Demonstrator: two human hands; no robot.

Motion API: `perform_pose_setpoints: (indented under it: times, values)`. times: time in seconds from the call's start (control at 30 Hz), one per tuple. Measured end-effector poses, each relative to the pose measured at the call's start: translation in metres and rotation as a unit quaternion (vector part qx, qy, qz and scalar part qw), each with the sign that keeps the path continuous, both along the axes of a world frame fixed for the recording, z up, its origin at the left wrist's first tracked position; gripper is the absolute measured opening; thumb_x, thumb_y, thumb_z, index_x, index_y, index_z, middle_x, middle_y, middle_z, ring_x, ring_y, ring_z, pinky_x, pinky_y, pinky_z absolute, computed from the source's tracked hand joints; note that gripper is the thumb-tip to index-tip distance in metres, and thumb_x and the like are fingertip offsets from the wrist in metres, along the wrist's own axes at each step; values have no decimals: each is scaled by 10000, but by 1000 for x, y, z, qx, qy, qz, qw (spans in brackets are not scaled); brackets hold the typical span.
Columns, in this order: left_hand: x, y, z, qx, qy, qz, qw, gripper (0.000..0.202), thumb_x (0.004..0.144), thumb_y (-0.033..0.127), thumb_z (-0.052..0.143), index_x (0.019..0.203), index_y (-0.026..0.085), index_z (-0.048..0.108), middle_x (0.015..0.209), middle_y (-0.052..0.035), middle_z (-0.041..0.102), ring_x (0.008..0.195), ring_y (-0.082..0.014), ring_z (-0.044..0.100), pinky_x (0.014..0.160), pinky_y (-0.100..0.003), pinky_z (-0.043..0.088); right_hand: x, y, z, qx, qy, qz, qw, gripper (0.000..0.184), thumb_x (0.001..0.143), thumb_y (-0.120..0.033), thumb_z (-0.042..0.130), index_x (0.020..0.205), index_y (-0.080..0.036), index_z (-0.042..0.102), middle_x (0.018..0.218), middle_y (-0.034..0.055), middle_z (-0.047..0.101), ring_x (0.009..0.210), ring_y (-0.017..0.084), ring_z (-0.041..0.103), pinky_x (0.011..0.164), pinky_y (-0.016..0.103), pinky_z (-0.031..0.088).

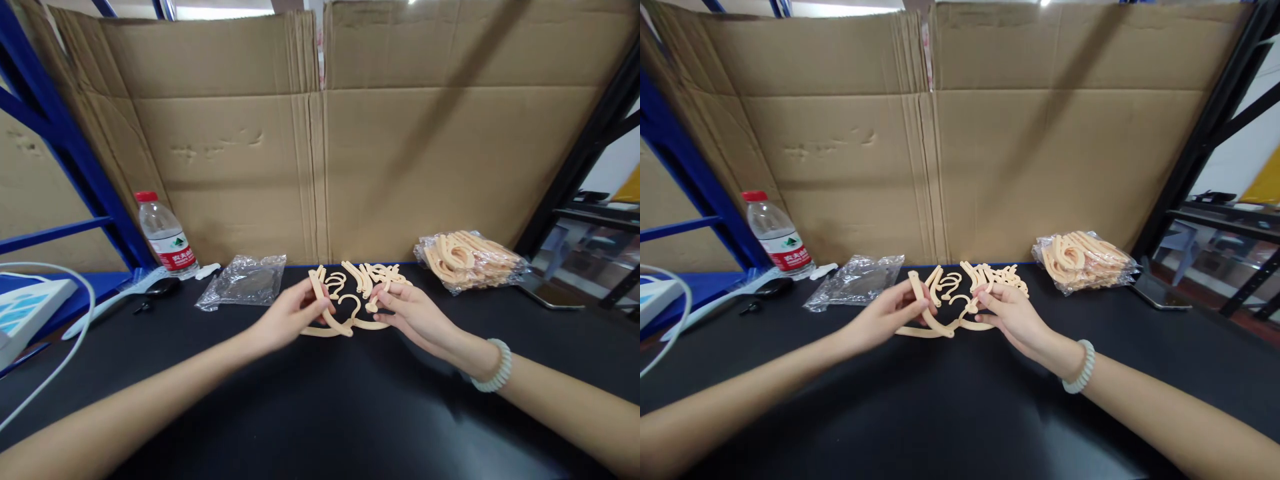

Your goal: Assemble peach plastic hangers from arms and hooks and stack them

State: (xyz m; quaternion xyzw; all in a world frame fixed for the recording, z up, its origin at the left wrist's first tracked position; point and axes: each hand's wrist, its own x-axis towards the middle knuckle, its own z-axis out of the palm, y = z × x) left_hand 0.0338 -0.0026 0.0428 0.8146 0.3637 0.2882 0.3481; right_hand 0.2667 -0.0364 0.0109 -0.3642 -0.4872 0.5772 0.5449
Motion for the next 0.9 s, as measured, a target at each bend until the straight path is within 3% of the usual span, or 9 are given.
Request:
perform_pose_setpoints:
  times: [0.07, 0.2, 0.37, 0.47, 0.57, 0.77, 0.9]
  values:
    - [3, -20, -19, -71, -135, -55, 987, 202, 959, 387, 432, 956, 186, 456, 932, -77, 696, 856, -197, 698, 738, -327, 574, -4, -4, -1, 2, -20, 14, 1000, 278, 786, -420, 727, 839, -166, 628, 794, 9, 599, 722, 118, 590, 543, 193, 492]
    - [4, -38, -41, -150, -220, -70, 961, 293, 964, 499, 402, 983, 208, 378, 1017, -126, 716, 886, -224, 718, 776, -376, 583, -7, -10, -5, 23, -60, 22, 998, 285, 851, -440, 655, 831, -167, 577, 708, -22, 559, 518, 64, 530, 394, 142, 389]
    - [6, -38, -44, -189, -275, -40, 942, 308, 908, 401, 585, 953, 221, 338, 986, -92, 738, 858, -204, 727, 796, -369, 578, -10, -14, -11, 35, -47, 37, 998, 257, 753, -324, 771, 857, -183, 583, 824, -8, 610, 615, 110, 639, 539, 228, 540]
    - [7, -39, -43, -174, -268, -43, 946, 331, 832, 280, 699, 857, 211, 376, 936, -64, 746, 854, -187, 724, 799, -329, 570, -12, -16, -14, 29, -52, 27, 998, 247, 708, -285, 806, 803, -169, 609, 709, -17, 621, 573, 112, 633, 574, 246, 549]
    - [7, -39, -40, -140, -221, -36, 965, 216, 819, 212, 697, 788, 179, 486, 924, -66, 735, 895, -185, 708, 812, -303, 559, -14, -17, -17, 16, -55, 38, 998, 207, 723, -296, 793, 801, -161, 656, 672, 5, 650, 585, 132, 643, 580, 260, 543]
    - [5, -38, -40, -27, -177, -12, 984, 78, 807, 187, 690, 793, 179, 613, 859, -42, 710, 841, -193, 694, 782, -313, 547, -16, -18, -20, -5, -24, 83, 996, 106, 736, -227, 787, 777, -178, 702, 889, 39, 706, 835, 144, 658, 789, 265, 528]
    - [5, -38, -39, 49, -144, -20, 988, 26, 823, 167, 673, 816, 191, 677, 846, -33, 729, 801, -183, 687, 754, -294, 531, -18, -20, -20, -67, 19, 143, 987, 121, 765, -267, 771, 798, -173, 702, 968, 57, 697, 879, 158, 662, 783, 286, 549]
